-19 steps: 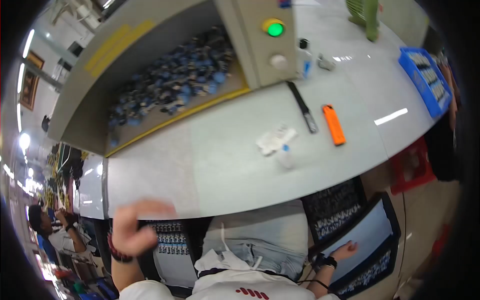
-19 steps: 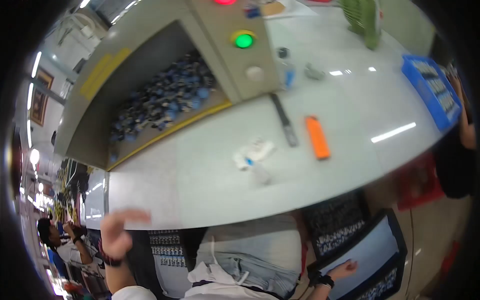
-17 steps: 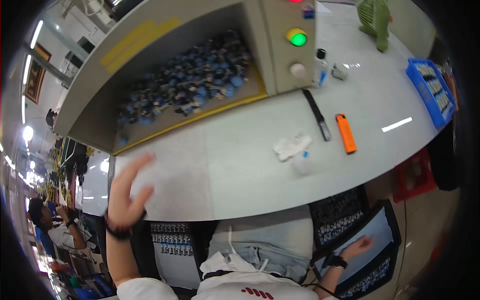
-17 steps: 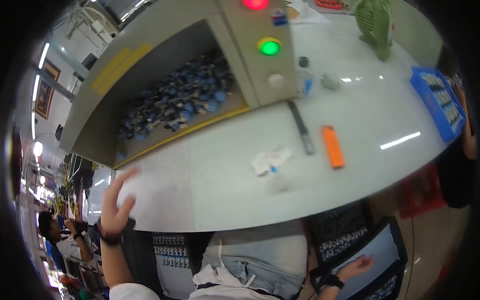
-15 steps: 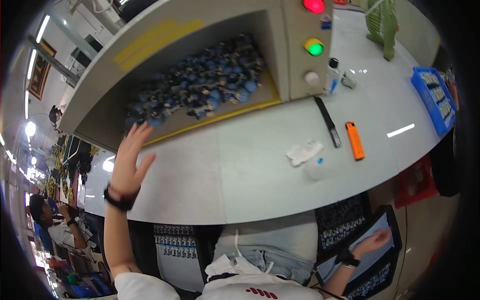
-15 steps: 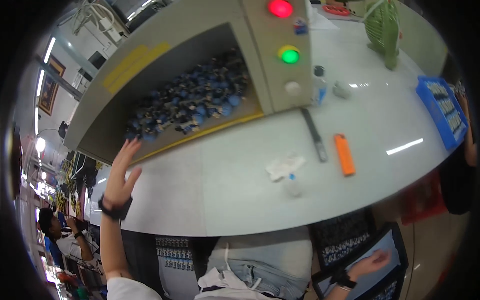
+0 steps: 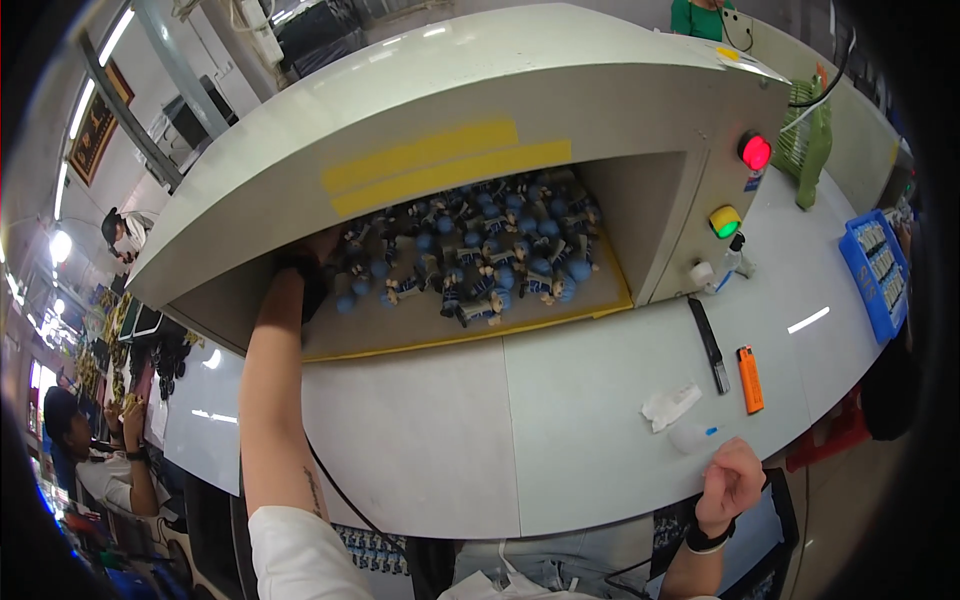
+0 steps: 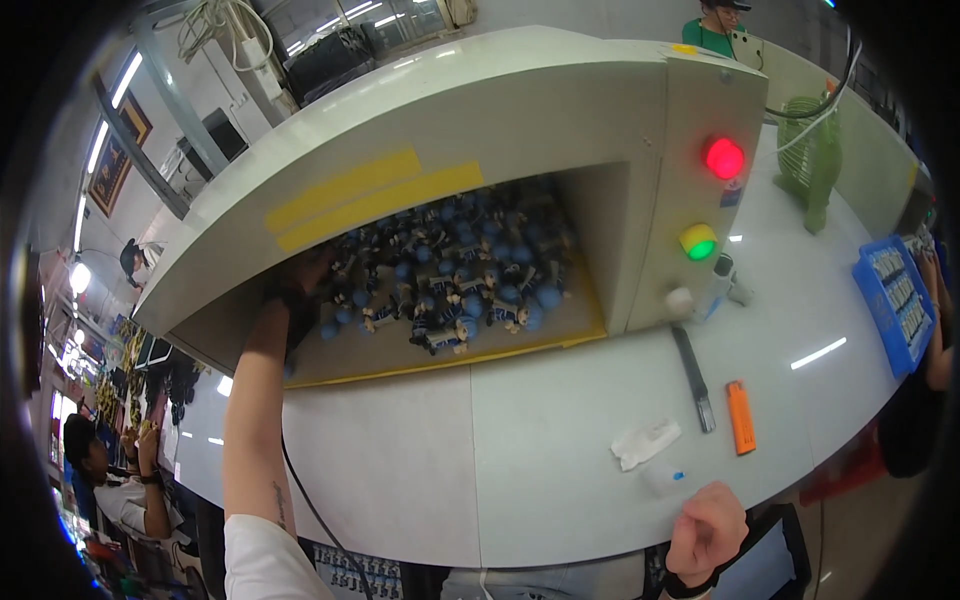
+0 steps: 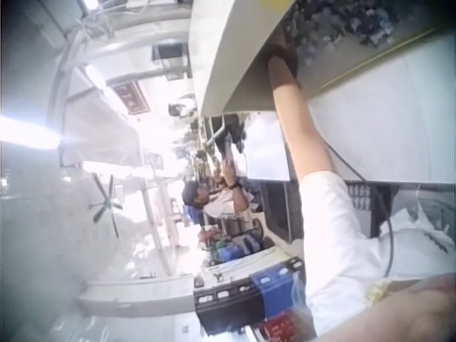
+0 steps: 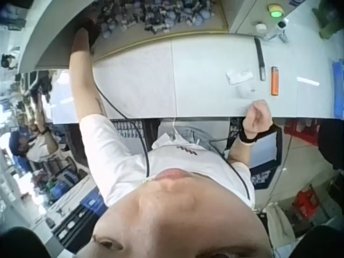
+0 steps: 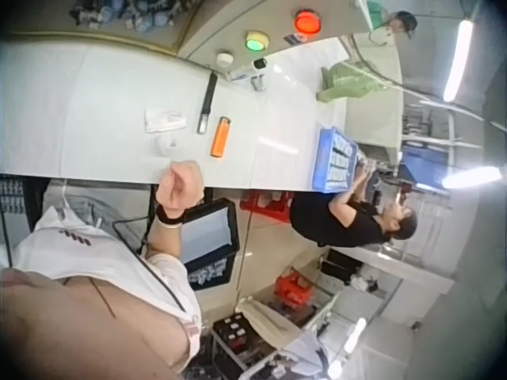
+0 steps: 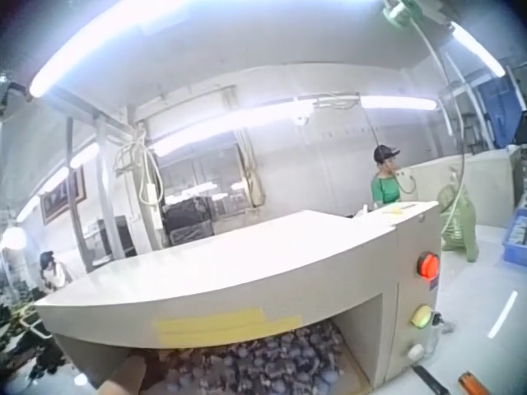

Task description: Assembling and gluing parts of small blue and white figurines at a factory workbench.

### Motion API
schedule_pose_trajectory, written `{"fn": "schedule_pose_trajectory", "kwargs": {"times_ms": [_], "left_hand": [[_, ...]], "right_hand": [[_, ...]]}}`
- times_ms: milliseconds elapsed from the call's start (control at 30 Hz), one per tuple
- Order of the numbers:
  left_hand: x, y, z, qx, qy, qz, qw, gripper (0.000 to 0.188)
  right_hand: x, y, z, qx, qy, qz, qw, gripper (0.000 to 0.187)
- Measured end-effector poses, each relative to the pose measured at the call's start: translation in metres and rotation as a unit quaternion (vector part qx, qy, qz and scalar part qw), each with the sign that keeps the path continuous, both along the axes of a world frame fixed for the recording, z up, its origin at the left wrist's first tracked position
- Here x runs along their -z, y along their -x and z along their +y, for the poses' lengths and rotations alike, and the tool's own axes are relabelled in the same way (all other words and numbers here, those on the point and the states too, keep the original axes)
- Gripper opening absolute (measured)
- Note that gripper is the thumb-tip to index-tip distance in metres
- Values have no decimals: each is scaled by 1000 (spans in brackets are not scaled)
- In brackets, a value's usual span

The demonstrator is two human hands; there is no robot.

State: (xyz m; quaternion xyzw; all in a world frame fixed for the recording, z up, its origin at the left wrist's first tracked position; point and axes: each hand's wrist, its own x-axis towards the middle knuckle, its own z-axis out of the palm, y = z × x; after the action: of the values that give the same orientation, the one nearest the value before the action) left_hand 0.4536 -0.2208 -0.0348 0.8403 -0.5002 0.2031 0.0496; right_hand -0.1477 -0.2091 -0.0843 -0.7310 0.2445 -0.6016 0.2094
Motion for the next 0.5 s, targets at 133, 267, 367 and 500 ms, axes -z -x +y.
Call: {"fn": "schedule_pose_trajectory", "kwargs": {"times_ms": [133,267,367,500], "left_hand": [[-65,91,-8,-42,-103,155,982,57],[-20,47,18,107,-153,130,974,62],[-16,76,32,102,-173,109,974,62],[-9,50,45,79,-177,119,974,64]], "right_hand": [[5,0,-2,32,-94,14,995,11],[7,1,1,47,-109,25,993,7],[7,-2,-1,73,-103,37,991,8],[5,-1,-1,67,-98,51,992,8]]}}
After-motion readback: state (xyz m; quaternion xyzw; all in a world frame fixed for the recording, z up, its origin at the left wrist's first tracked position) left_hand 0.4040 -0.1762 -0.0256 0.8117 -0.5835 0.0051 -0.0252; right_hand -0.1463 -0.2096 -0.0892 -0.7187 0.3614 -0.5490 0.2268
